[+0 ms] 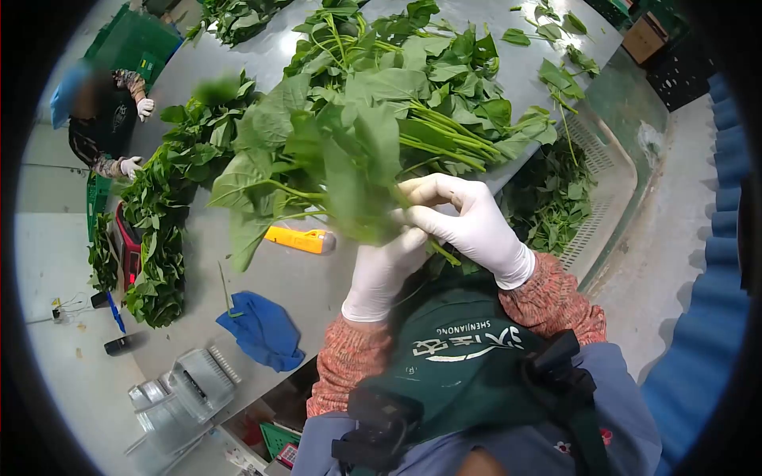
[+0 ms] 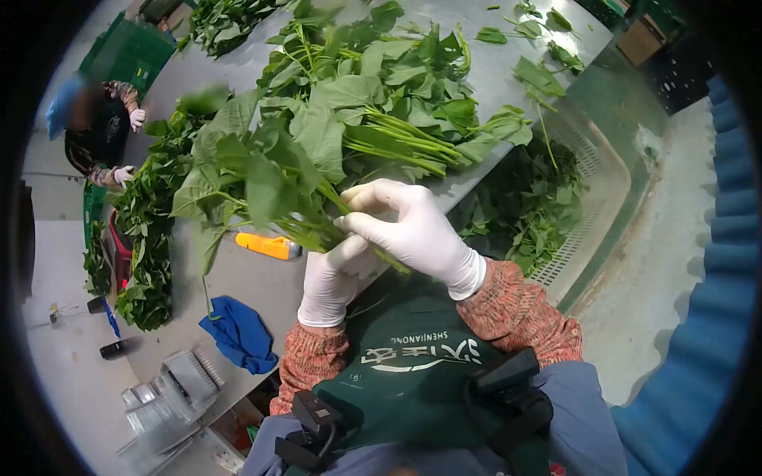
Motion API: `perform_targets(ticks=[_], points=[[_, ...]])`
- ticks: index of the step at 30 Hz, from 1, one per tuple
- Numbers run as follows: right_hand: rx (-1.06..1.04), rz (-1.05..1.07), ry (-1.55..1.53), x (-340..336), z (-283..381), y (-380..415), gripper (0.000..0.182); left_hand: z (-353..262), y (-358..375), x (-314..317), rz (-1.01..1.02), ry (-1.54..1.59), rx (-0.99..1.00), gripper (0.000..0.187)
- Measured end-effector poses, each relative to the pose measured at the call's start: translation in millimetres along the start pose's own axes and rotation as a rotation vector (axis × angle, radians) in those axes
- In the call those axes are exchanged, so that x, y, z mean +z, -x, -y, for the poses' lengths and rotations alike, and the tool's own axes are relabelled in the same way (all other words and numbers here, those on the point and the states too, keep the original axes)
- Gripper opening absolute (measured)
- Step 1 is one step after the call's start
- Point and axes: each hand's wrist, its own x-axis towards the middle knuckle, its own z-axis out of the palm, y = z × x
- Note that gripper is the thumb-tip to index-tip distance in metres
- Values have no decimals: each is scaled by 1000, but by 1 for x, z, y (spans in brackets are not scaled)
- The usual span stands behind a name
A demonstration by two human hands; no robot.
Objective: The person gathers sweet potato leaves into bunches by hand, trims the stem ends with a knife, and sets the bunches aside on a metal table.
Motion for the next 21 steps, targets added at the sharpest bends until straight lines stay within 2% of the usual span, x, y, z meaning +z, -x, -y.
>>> perform_targets(ticks=[2,3,4,6,7,8,10,12,14,15,16,17,18,20,21], points=[[8,-2,-67,2,1,0,21,8,-1,-6,-30,-7,-12,13],[-143,-66,169,1,-4,-1,21,14,-2,-4,-52,4,16,9],[-206,-107,185,1,-6,-1,20,19,-3,-2,-78,6,61,6],[-117,-112,-3,3,-8,2,8,18,-7,-4,-131,1,175,8],[-197,-135,169,0,-9,1,4,15,-8,-7,-141,97,116,6],[-210,-161,54,3,-4,5,5,11,-7,-11,-144,203,43,5],[-193,-203,-42,1,-7,10,5,-4,-9,-14,-171,256,112,8],[-310,-261,-7,-15,-13,17,13,-12,-9,-16,-253,277,184,13],[-441,-265,-410,-41,-12,13,25,-16,-9,-27,-285,346,188,13],[-326,-291,-895,-52,-5,14,37,-20,-7,-26,-282,245,246,12],[-269,-329,-914,-62,6,13,43,-25,-6,-23,-270,144,305,13],[-257,-387,-805,-60,11,12,46,-24,-4,-19,-260,-15,357,13],[-243,-446,-696,-58,12,12,50,-21,-6,-16,-273,-8,312,13],[-299,-272,-250,-47,3,16,48,-2,-12,-19,-219,-7,202,11],[-204,-208,-65,-40,3,19,37,-1,-8,-5,-241,-16,208,9]])
